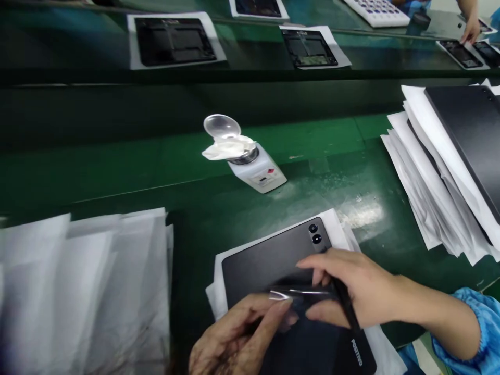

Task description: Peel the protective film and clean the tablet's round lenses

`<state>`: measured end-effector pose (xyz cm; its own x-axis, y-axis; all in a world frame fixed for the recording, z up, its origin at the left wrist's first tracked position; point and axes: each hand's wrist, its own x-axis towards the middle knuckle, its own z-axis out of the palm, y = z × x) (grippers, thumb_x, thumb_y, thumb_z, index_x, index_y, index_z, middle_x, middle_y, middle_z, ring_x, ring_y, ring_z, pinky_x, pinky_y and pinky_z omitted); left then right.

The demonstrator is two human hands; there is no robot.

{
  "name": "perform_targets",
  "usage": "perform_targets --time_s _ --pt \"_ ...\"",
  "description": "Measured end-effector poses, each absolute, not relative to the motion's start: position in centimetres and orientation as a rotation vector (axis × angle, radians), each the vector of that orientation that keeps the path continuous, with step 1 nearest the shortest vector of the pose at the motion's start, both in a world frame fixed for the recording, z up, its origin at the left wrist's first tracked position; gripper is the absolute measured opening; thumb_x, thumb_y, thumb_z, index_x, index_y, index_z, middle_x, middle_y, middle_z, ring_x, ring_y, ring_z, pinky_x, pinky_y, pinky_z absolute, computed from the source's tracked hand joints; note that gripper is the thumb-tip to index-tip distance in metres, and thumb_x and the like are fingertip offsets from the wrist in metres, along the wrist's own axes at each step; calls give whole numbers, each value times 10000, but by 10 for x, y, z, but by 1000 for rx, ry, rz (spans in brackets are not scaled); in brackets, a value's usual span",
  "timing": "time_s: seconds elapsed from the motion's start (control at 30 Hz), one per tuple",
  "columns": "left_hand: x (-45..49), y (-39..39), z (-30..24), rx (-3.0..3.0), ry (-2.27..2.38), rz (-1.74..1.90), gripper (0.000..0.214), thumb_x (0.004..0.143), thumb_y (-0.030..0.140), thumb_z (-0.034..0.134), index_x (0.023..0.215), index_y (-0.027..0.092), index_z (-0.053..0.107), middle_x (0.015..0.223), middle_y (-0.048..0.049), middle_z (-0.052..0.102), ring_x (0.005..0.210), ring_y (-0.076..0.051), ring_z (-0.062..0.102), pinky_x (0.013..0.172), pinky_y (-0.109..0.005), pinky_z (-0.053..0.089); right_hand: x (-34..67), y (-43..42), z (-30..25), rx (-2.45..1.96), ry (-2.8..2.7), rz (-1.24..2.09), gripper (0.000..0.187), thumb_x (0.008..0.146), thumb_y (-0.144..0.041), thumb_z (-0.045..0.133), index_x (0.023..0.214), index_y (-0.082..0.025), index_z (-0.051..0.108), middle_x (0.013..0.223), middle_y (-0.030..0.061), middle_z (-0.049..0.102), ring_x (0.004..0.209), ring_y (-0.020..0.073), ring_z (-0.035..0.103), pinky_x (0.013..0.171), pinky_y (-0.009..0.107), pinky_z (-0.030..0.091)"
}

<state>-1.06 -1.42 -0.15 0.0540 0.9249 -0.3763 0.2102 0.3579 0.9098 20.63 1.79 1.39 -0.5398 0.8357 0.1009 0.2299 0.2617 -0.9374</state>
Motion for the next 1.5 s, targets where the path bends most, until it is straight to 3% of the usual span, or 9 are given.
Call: perform_targets --time_s 0.07,0.13,0.23,0.37,0.5,0.63,0.77,1.0,1.5 --pt "-10 -14 -4 1124 1396 733 245 824 436 698 635 281 706 577 78 719 544 -110 643 541 -157 480 200 11 11 -968 -1907 1308 452 936 -176 619 1372 -207 503 915 32 662 810 154 660 795 267 572" --pt "-11 -14 -8 1123 1322 737 147 847 433 678 844 302 745 742 65 788 642 -123 694 617 -165 525 197 7 7 -998 -1820 1346 432 958 -148 572 1373 -235 487 877 -3 638 739 123 641 741 236 559" --pt "-13 -14 -10 1030 1223 732 307 880 425 672 1174 339 693 1017 31 819 773 -132 732 768 -200 568 200 5 4 -1022 -1756 1418 407 973 -183 583 1363 -255 491 861 -23 607 720 113 611 706 226 534" --pt "-8 -15 2 819 1222 708 176 827 371 729 958 267 784 785 5 818 580 -134 653 642 -228 566 209 10 7 -1016 -1759 1443 349 1029 -389 504 1350 -261 553 1043 48 617 858 156 602 796 286 532" --pt "-4 -16 10 840 1288 643 116 787 327 707 761 236 775 647 0 780 536 -134 608 544 -218 482 215 13 10 -1042 -1452 1481 414 1007 -575 431 1122 -251 662 1061 58 549 844 171 591 764 306 535" --pt "-5 -16 5 983 1331 562 137 787 327 669 716 256 763 663 10 787 543 -139 612 565 -226 469 210 14 13 -1010 -1328 1535 98 917 -321 710 906 -242 653 960 22 592 772 132 605 696 251 519" --pt "-7 -15 0 1069 1342 532 154 772 388 652 711 317 774 663 43 791 543 -162 649 563 -237 494 204 15 14 -953 -1353 1504 120 851 -191 777 842 -227 663 877 19 676 771 127 644 682 229 526" --pt "-7 -15 2 1142 1359 503 227 798 448 627 722 305 786 653 24 775 575 -198 667 564 -273 495 203 15 15 -962 -1333 1505 148 817 -130 787 856 -222 679 873 33 732 791 143 701 693 242 565" --pt "-8 -17 -3 1228 1368 545 189 818 381 620 721 343 778 651 66 773 565 -139 672 505 -173 468 201 14 11 -1072 -1277 1501 152 799 -183 819 773 -209 671 818 46 767 743 161 725 688 280 604"
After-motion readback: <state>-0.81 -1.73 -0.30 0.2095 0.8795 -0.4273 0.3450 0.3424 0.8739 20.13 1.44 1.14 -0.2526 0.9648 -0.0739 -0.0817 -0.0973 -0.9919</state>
